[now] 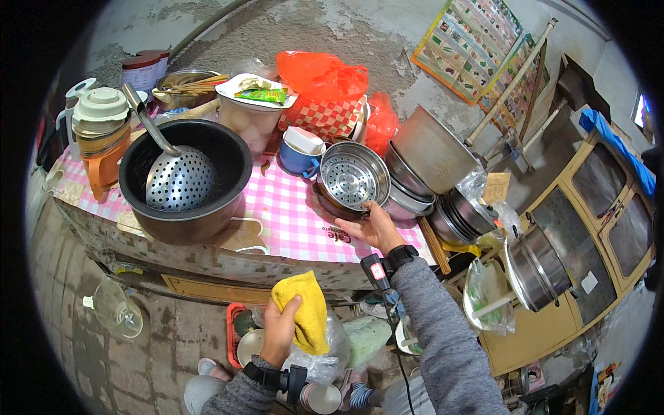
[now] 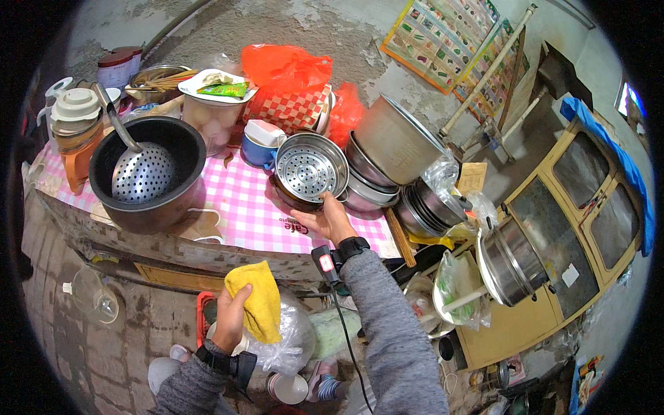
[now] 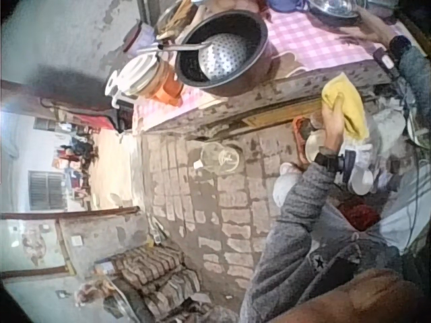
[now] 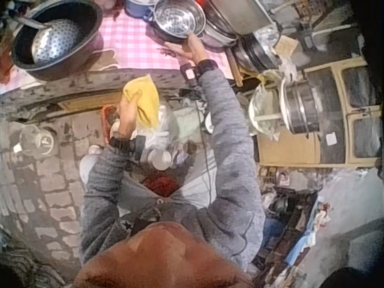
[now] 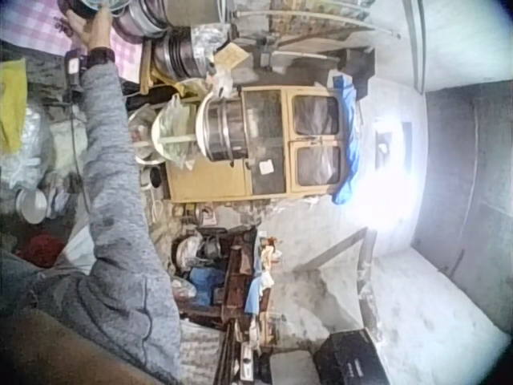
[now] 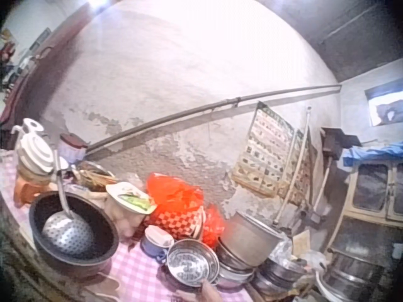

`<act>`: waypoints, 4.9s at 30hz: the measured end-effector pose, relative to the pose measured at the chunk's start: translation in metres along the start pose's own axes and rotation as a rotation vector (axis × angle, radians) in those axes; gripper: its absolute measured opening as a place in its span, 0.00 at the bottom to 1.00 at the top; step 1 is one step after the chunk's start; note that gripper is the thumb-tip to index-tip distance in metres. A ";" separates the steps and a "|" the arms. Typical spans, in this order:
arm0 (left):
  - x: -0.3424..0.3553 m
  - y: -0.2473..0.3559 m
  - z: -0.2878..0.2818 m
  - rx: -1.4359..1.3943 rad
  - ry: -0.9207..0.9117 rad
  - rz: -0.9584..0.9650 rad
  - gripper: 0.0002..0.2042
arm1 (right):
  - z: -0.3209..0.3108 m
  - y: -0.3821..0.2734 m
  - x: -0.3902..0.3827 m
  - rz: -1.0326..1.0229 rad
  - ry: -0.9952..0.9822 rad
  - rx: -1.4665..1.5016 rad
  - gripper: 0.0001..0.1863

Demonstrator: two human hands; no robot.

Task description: The person sits on the floor and wipes various kitchen items with a yellow cloth, including a steamer insert, a ladle, a blue mug, a small bowl, and a metal bowl. They place the items on a table covered with a pink and white checkered cloth and stack them with other kitchenware.

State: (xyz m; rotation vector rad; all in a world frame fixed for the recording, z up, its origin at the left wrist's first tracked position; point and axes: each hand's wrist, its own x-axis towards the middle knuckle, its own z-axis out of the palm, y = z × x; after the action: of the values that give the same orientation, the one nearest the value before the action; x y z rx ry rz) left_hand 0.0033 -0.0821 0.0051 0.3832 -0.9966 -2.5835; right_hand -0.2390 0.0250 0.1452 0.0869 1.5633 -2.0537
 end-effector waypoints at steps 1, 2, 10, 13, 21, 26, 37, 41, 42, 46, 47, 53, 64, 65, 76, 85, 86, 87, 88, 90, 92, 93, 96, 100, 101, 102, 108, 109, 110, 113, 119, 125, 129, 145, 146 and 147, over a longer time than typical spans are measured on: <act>0.000 0.001 0.000 0.021 0.005 -0.004 0.13 | -0.001 -0.001 -0.003 -0.042 -0.050 -0.129 0.28; 0.000 0.002 -0.001 0.029 0.002 -0.003 0.13 | -0.001 -0.003 -0.005 -0.016 -0.018 -0.146 0.29; -0.005 0.008 0.001 0.099 0.012 -0.013 0.13 | -0.008 -0.005 -0.009 -0.151 0.199 -0.293 0.24; -0.005 0.009 0.000 0.083 0.002 -0.001 0.13 | -0.007 -0.007 -0.010 -0.287 0.292 -0.239 0.17; -0.006 0.013 0.002 0.059 0.010 -0.018 0.13 | -0.007 -0.010 -0.017 -0.331 0.221 -0.106 0.16; -0.004 0.010 0.002 0.071 0.003 -0.021 0.13 | -0.020 0.001 -0.053 -0.340 0.228 -0.260 0.19; -0.011 0.012 0.009 0.067 -0.155 -0.043 0.14 | -0.081 0.117 -0.187 -0.043 -0.062 -0.499 0.18; -0.022 0.022 0.019 -0.034 -0.316 -0.042 0.17 | -0.098 0.134 -0.190 -0.018 -0.063 -0.406 0.19; -0.024 0.026 0.023 0.031 -0.285 -0.054 0.18 | -0.101 0.136 -0.188 -0.046 -0.085 -0.390 0.19; -0.030 0.042 0.038 0.132 -0.314 0.028 0.23 | -0.112 0.147 -0.175 -0.091 -0.150 -0.364 0.17; -0.030 0.047 0.043 0.159 -0.319 0.075 0.23 | -0.115 0.150 -0.171 -0.096 -0.174 -0.371 0.17; 0.004 0.080 0.086 0.378 -0.237 0.296 0.21 | -0.133 0.155 -0.158 -0.080 -0.292 -0.308 0.15; 0.141 0.096 0.070 1.259 0.143 0.479 0.42 | -0.158 0.104 -0.217 -0.226 -0.413 -0.218 0.13; 0.145 0.097 0.071 1.460 0.151 0.569 0.43 | -0.163 0.102 -0.223 -0.229 -0.410 -0.230 0.14; 0.097 0.095 0.347 1.450 -0.279 0.852 0.36 | -0.192 0.095 -0.241 -0.277 -0.338 -0.123 0.15; 0.164 0.082 0.412 1.605 -0.272 0.658 0.37 | -0.188 0.103 -0.232 -0.271 -0.357 -0.080 0.14; 0.169 0.079 0.412 1.641 -0.236 0.734 0.36 | -0.188 0.102 -0.232 -0.281 -0.347 -0.077 0.14; 0.172 0.077 0.412 1.662 -0.192 0.779 0.35 | -0.188 0.101 -0.232 -0.305 -0.348 -0.065 0.15; 0.175 0.073 0.410 1.673 -0.141 0.800 0.34 | -0.187 0.100 -0.232 -0.297 -0.335 -0.074 0.15; 0.180 0.070 0.405 1.639 -0.146 0.900 0.31 | -0.186 0.099 -0.230 -0.313 -0.323 -0.076 0.15; 0.182 0.066 0.399 1.628 -0.094 0.953 0.31 | -0.185 0.099 -0.228 -0.332 -0.317 -0.066 0.14; 0.181 0.066 0.397 1.595 -0.079 0.929 0.29 | -0.184 0.099 -0.227 -0.339 -0.324 -0.062 0.14; 0.169 0.075 0.396 1.516 -0.070 1.070 0.27 | -0.184 0.099 -0.223 -0.330 -0.296 -0.130 0.15; 0.133 0.103 0.401 1.378 -0.152 1.127 0.22 | -0.180 0.096 -0.221 -0.382 -0.272 -0.112 0.14; 0.122 0.110 0.400 1.346 -0.166 1.133 0.21 | -0.178 0.095 -0.222 -0.380 -0.224 -0.073 0.13; 0.110 0.117 0.397 1.351 -0.193 1.127 0.19 | -0.178 0.093 -0.221 -0.390 -0.201 -0.032 0.13; 0.031 0.125 0.351 1.217 -0.442 1.060 0.15 | -0.194 0.079 -0.226 -0.474 -0.027 0.151 0.12; 0.016 0.121 0.339 1.208 -0.437 1.023 0.15 | -0.200 0.076 -0.228 -0.502 0.025 0.166 0.12; 0.002 0.117 0.329 1.103 -0.545 0.949 0.15 | -0.206 0.073 -0.230 -0.531 0.078 0.179 0.13; -0.047 0.106 0.288 1.259 -0.460 0.877 0.17 | -0.225 0.064 -0.238 -0.570 0.200 0.224 0.16; -0.100 0.083 0.223 1.490 -0.570 0.915 0.21 | -0.255 0.060 -0.254 -0.581 0.309 0.202 0.21; -0.113 0.062 0.190 1.606 -0.727 0.980 0.22 | -0.261 0.060 -0.264 -0.562 0.270 0.163 0.23; -0.114 0.054 0.177 1.685 -0.791 0.866 0.22 | -0.258 0.058 -0.269 -0.618 0.300 0.001 0.21; -0.101 0.010 0.145 1.678 -0.906 0.550 0.22 | -0.294 0.075 -0.289 -0.406 0.065 -0.403 0.15; -0.100 0.004 0.143 1.666 -0.900 0.492 0.23 | -0.301 0.080 -0.289 -0.391 0.002 -0.359 0.15; -0.100 -0.002 0.141 1.605 -0.911 0.400 0.23 | -0.306 0.085 -0.284 -0.400 0.025 -0.472 0.14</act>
State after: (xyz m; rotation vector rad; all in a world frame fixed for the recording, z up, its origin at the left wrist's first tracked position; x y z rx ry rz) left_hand 0.0416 0.0438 0.1179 -0.6741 -2.8511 -0.9740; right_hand -0.0428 0.3975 0.0782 -0.4057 2.1759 -1.8975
